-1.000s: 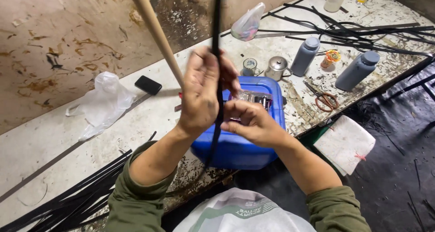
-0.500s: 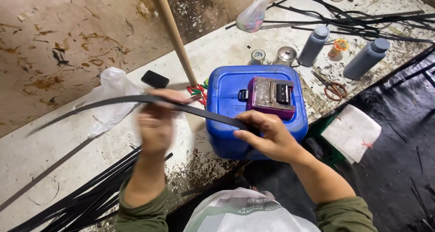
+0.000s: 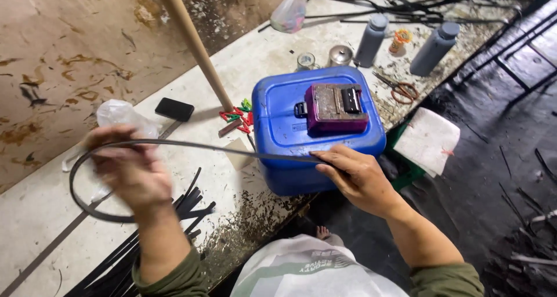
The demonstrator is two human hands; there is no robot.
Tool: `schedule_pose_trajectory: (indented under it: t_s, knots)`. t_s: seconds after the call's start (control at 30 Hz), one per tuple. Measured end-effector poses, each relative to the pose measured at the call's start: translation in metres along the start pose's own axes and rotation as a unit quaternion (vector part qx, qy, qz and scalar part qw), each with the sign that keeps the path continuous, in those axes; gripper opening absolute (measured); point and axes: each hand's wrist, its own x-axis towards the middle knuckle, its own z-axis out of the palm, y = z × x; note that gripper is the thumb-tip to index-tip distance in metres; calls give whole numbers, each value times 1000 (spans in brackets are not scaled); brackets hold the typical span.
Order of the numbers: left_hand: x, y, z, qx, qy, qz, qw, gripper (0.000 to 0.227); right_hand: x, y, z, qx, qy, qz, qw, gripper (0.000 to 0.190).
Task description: The person selects a long black rubber strip from a pile on a workbench, stretches it, and hangs it on a wall line using a clothespin. They then use a small handheld tool to repeatedly press and shape the strip over a blue container.
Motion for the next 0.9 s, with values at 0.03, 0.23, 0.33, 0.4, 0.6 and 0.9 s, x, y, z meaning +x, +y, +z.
schedule_pose_trajectory:
  t_s: [0.03,0.23,0.33,0.4,0.6,0.9]
  knots:
    - [-14,-2,12,-13,-96,-38,995,24,4,-6,7,-16,28,-22,999,23]
    - [-25,-28,35,-104,-523,-188,825,25,14,-23,24,-81,41,-66,994,17]
    - [15,-37,-19,-46,-392,-92,914,13,-5,-14,0,-115,42,-51,991,17]
    - [36,-39,-47,46,-167,17,985,14,-14,-11,-15,-137,45,-39,989,19]
    - [-21,-32,27,-29,-205,-121,971,23,11,-28,-4,-80,23,-62,995,18]
    - [-9,8,105,17,-416,-101,904,8,34,-9,-53,-91,-74,-74,990,14]
